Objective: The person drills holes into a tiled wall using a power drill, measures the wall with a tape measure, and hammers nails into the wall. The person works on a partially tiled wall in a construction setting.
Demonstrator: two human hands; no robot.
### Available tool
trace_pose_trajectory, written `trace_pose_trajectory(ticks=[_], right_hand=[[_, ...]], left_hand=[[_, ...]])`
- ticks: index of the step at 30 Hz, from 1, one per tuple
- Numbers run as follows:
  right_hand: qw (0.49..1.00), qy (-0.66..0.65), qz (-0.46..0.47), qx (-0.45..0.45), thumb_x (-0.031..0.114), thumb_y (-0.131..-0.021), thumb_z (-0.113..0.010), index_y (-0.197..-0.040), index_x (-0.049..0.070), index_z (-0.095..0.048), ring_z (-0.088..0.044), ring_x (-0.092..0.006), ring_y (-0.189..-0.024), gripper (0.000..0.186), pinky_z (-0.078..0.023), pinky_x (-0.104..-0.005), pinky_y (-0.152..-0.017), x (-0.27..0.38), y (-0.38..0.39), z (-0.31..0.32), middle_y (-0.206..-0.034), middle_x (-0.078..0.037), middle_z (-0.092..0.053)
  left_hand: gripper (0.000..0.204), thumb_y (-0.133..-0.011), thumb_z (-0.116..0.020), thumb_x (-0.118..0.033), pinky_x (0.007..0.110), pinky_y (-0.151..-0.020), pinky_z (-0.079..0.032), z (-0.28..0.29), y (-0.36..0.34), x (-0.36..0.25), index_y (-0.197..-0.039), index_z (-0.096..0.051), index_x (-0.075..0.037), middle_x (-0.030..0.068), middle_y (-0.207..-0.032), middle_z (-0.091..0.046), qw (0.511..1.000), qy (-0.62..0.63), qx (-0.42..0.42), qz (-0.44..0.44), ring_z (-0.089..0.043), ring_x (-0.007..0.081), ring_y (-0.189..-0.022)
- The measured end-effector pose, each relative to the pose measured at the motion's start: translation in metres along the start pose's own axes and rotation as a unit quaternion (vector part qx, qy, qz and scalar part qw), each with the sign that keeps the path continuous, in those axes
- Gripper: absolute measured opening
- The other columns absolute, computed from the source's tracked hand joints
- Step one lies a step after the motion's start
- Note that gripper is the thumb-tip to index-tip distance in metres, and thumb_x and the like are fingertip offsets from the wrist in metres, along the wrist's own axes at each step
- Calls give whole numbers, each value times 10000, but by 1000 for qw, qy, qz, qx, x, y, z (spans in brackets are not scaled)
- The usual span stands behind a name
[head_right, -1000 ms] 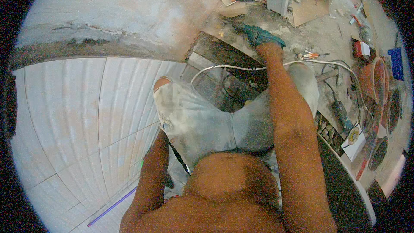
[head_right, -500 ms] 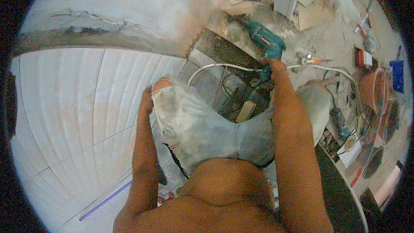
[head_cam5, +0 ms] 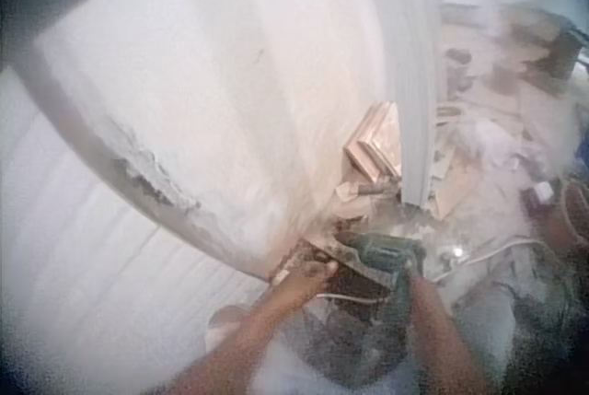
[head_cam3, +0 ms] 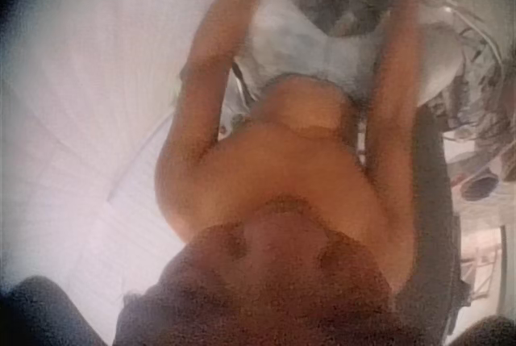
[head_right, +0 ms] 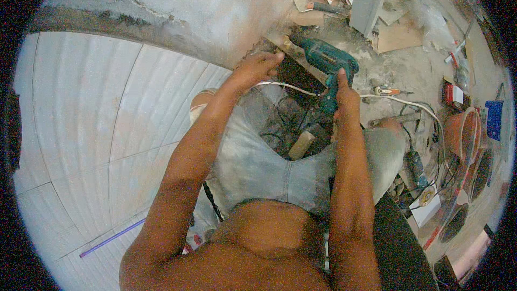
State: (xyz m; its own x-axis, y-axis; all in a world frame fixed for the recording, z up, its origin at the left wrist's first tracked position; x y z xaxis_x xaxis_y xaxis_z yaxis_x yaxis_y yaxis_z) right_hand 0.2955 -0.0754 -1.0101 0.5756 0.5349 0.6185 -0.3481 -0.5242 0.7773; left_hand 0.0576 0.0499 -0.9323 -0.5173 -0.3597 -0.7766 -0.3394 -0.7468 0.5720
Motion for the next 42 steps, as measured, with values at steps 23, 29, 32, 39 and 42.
trace_pose_trajectory(ticks=[23, 29, 32, 39, 42], right_hand=[[910, -109, -160, 368, 117, -819, -652, -1185, -7, -610, -667, -247, -813, 389, -554, -406, -772, -95, 109, -82, -1077, -157, -700], [890, -142, -224, 371, 110, -792, -631, -1169, -9, -613, -651, -249, -798, 396, -542, -401, -774, -128, 107, -78, -1045, -156, -697], [893, -135, -211, 374, 106, -786, -611, -1166, -14, -611, -648, -252, -802, 399, -541, -402, -774, -135, 107, -77, -1046, -151, -692], [906, -108, -189, 362, 107, -774, -588, -1177, -10, -609, -647, -253, -808, 421, -540, -399, -777, -135, 109, -82, -1070, -143, -685], [910, -103, -189, 353, 101, -773, -572, -1178, -9, -609, -648, -253, -813, 421, -540, -398, -780, -134, 110, -80, -1073, -148, -683]], left_hand=[[406, -862, -702, -451, 423, -691, -584, -20, -15, 61, -948, -637, -60, 87, -835, -688, 866, 469, -107, 137, -682, 261, -689], [378, -886, -680, -428, 419, -688, -585, -24, -15, 86, -939, -631, -57, 82, -810, -677, 861, 478, -113, 132, -677, 256, -686], [368, -897, -664, -425, 421, -682, -583, -24, -14, 92, -934, -632, -60, 83, -811, -679, 862, 480, -93, 135, -673, 255, -679], [365, -904, -644, -429, 412, -682, -582, -21, -10, 92, -909, -637, -64, 84, -800, -682, 870, 465, -90, 136, -677, 257, -681], [362, -902, -644, -422, 412, -675, -581, -20, -11, 93, -906, -636, -60, 88, -787, -681, 871, 458, -110, 139, -678, 258, -674]])
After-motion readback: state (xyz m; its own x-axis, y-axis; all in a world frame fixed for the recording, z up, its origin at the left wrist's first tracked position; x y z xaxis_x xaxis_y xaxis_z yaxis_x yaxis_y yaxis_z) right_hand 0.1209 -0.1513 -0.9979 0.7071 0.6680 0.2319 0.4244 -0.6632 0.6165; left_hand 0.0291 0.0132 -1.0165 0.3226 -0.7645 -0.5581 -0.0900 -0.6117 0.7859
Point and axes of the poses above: each hand's wrist, its own y-axis away from the middle knuckle, its own z-axis out of the back of the hand, x = y × z, the point moved 9 cm from there along -y, towards the middle knuckle
